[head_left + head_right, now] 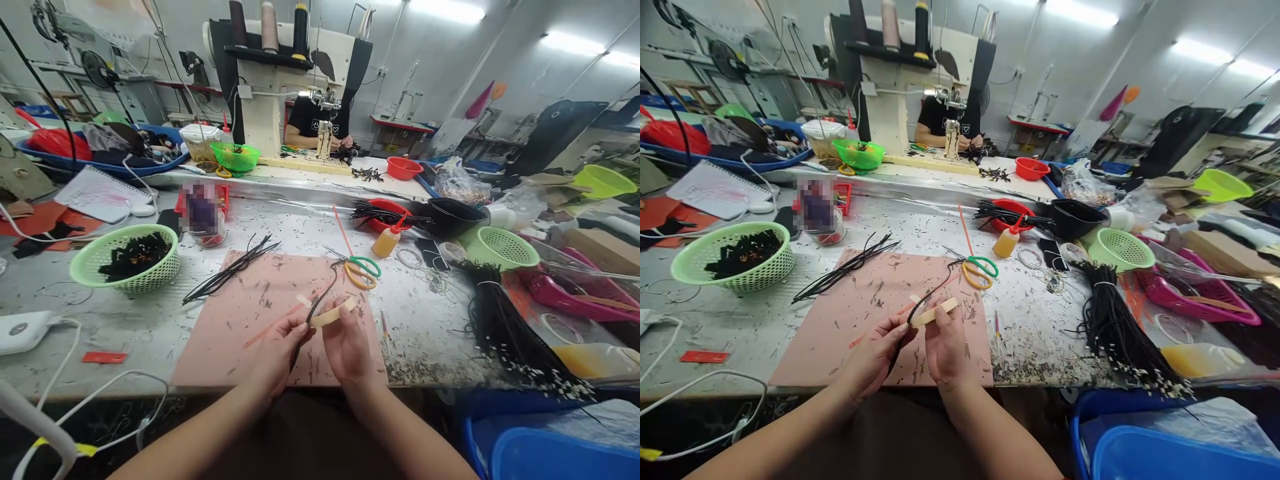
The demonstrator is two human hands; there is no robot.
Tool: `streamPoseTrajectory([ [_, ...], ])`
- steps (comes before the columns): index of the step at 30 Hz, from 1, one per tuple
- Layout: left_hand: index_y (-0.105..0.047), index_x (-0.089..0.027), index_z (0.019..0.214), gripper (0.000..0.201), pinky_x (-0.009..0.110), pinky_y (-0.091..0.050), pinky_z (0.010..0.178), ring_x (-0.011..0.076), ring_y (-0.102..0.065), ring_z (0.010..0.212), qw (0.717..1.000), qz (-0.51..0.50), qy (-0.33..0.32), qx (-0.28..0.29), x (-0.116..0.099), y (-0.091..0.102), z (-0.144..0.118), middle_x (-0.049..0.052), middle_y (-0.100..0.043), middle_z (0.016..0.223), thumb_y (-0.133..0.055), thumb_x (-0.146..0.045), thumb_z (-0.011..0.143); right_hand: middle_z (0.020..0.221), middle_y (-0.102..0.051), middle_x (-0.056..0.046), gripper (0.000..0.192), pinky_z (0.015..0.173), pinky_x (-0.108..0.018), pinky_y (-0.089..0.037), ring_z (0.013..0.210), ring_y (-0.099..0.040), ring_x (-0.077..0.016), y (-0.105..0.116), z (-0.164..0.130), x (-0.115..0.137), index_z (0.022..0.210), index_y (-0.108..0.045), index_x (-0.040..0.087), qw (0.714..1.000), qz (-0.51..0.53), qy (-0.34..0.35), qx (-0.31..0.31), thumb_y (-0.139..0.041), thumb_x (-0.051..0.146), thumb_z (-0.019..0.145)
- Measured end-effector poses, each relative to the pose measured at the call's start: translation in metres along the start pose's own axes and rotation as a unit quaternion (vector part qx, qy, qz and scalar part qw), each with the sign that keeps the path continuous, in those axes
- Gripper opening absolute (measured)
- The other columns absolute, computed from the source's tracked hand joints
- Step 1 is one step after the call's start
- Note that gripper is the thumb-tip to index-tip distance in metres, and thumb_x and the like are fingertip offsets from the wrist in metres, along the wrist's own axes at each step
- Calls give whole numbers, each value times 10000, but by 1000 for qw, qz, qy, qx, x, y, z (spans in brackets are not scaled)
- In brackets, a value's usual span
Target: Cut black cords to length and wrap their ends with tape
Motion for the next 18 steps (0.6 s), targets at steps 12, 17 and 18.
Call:
streamPoseTrajectory([
  [12, -596, -147, 571, 182, 218, -413, 631, 96, -505, 590, 999, 26, 22, 40, -7, 1, -6, -21, -560, 574, -726, -272, 546, 811, -605, -37, 190, 683, -359, -456, 771, -544, -200, 25, 1, 15, 823, -591, 267, 811, -480, 277, 187, -535, 142, 691],
  [17, -575, -170, 623, 181, 219, -429, 600, 113, -555, 666, 999, 6, 52, -1, -9, 6, -5, -29, -550, 652, -714, -271, 563, 722, -644, -19, 126, 688, -356, -453, 725, -576, -193, 24, 5, 30, 716, -629, 255, 863, -458, 151, 148, -528, 181, 733],
  [18, -575, -178, 641, 184, 212, -427, 585, 112, -554, 678, 998, 3, 53, -18, -10, 7, -4, -34, -546, 668, -714, -269, 563, 724, -649, -17, 101, 679, -346, -457, 721, -583, -192, 24, 4, 30, 701, -633, 250, 882, -439, 115, 124, -549, 198, 721],
])
Point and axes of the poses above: each hand's wrist, its own z-axis towards the middle knuckle, its own y-axis out of the back of the hand, x = y × z, the point moved 1 cm from there along z, towards the middle knuckle
